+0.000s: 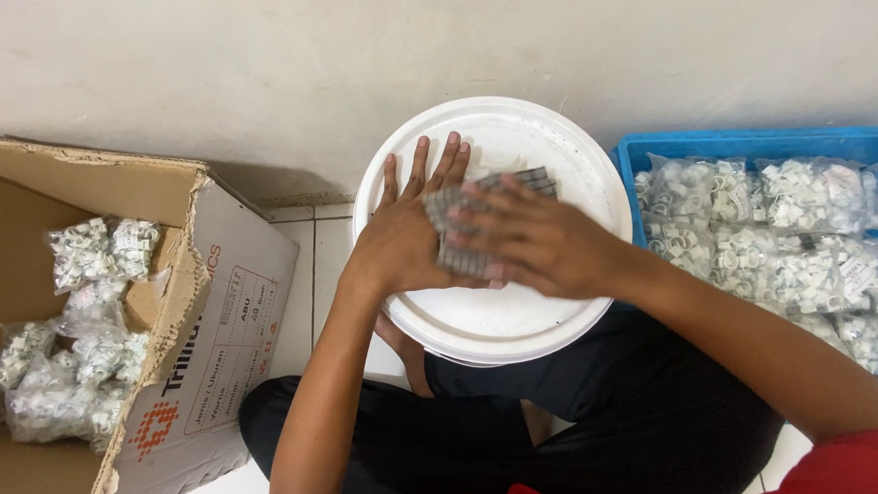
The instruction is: The person is sorting and cleaning small plastic bags containing white components, moving them from a blue crate to a cardboard box after wiping them on a bucket lid.
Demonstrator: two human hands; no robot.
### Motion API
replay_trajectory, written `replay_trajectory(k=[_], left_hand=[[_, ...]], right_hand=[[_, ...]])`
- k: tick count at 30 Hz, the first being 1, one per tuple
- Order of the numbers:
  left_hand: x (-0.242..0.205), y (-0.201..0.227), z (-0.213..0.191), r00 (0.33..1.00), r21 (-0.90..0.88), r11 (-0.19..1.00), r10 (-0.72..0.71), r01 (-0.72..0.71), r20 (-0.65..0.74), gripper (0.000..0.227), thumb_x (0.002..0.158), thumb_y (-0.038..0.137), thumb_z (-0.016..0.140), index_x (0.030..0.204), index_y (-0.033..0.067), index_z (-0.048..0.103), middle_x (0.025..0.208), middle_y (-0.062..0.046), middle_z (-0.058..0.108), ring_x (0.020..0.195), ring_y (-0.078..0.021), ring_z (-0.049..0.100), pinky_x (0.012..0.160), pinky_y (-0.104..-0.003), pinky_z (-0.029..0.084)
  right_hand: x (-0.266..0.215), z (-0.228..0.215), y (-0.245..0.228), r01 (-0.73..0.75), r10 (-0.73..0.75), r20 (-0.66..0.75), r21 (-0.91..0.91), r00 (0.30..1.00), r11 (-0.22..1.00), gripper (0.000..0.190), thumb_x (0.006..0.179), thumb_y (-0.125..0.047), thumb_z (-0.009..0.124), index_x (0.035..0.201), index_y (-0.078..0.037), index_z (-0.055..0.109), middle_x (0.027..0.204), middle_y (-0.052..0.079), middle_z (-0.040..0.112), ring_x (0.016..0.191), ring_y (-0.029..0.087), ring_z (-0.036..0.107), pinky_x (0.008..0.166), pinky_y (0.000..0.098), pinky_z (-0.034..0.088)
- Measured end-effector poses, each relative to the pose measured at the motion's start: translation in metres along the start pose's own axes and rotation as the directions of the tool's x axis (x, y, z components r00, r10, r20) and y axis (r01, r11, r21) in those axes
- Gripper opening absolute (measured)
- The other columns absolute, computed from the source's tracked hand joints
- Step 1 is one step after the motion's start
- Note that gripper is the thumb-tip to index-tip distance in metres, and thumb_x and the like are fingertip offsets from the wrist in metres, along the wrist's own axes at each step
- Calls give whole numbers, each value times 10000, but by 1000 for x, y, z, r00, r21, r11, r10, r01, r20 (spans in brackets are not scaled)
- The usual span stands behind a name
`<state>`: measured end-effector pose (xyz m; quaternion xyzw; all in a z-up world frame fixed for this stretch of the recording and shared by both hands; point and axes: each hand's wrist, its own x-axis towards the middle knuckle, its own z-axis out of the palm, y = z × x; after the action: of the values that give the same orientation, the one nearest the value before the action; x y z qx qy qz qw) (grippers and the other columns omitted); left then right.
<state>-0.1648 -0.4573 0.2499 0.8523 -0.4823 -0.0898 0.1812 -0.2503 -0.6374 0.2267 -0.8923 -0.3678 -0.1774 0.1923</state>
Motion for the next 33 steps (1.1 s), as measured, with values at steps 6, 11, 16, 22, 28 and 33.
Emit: replay_trajectory(k=[6, 11, 16, 22, 28, 33], left_hand=[[2, 6, -4, 999, -4, 1000, -31, 31, 35, 1259, 490, 707, 680, 1435, 32, 195, 1494, -131, 186, 1387, -343, 72, 1075, -562, -25], [-1, 7, -4, 999, -35, 999, -39, 39, 0, 1265, 474, 695, 710, 1437, 46, 207, 1493, -137, 188, 1389, -330, 100, 1080, -551, -19], [-6, 7, -5, 994, -46, 999, -30, 25, -102, 1262, 444, 694, 751, 1412, 36, 280, 1449, -182, 279, 1364, -339, 206, 1091, -527, 21], [-9, 5, 0, 983, -21, 1000, 4, -8, -183, 1220, 439, 711, 750, 1382, 44, 354, 1360, -169, 437, 1292, -308, 376, 1094, -525, -1], [-11, 5, 2, 974, 12, 1000, 24, -21, -224, 1225, 450, 758, 709, 1378, 39, 359, 1375, -189, 411, 1304, -328, 353, 1086, -566, 6], [-13, -4, 5, 962, 109, 994, 32, -2, -272, 1114, 591, 806, 562, 1332, -12, 416, 1350, -217, 442, 1297, -326, 372, 1068, -588, -64]], right_hand=[[-4, -11, 22, -392, 393, 4, -72, 919, 917, 422, 969, -290, 332, 1350, -152, 450, 1411, 87, 402, 1326, 334, 292, 1082, 554, 130], [-12, -12, 26, -584, 587, -81, -269, 806, 766, 379, 992, -285, 400, 1310, -122, 524, 1359, 131, 471, 1311, 350, 328, 1069, 579, 100], [-5, -29, 9, -343, 309, -209, -149, 928, 927, 263, 912, -138, 563, 1156, -49, 610, 1266, 135, 558, 1245, 301, 449, 1079, 462, 262], [-4, -45, -5, -319, 318, 36, 54, 947, 946, 389, 800, -220, 676, 1137, -38, 612, 1213, 142, 586, 1179, 280, 510, 1015, 408, 384], [-8, -44, -8, -379, 399, 82, -183, 913, 907, 568, 819, -404, 635, 1183, 26, 568, 1221, 212, 561, 1210, 313, 480, 1030, 411, 355], [-11, -43, -10, -392, 424, 98, -240, 900, 888, 635, 828, -459, 601, 1235, 25, 535, 1260, 219, 527, 1234, 311, 451, 1052, 403, 319]])
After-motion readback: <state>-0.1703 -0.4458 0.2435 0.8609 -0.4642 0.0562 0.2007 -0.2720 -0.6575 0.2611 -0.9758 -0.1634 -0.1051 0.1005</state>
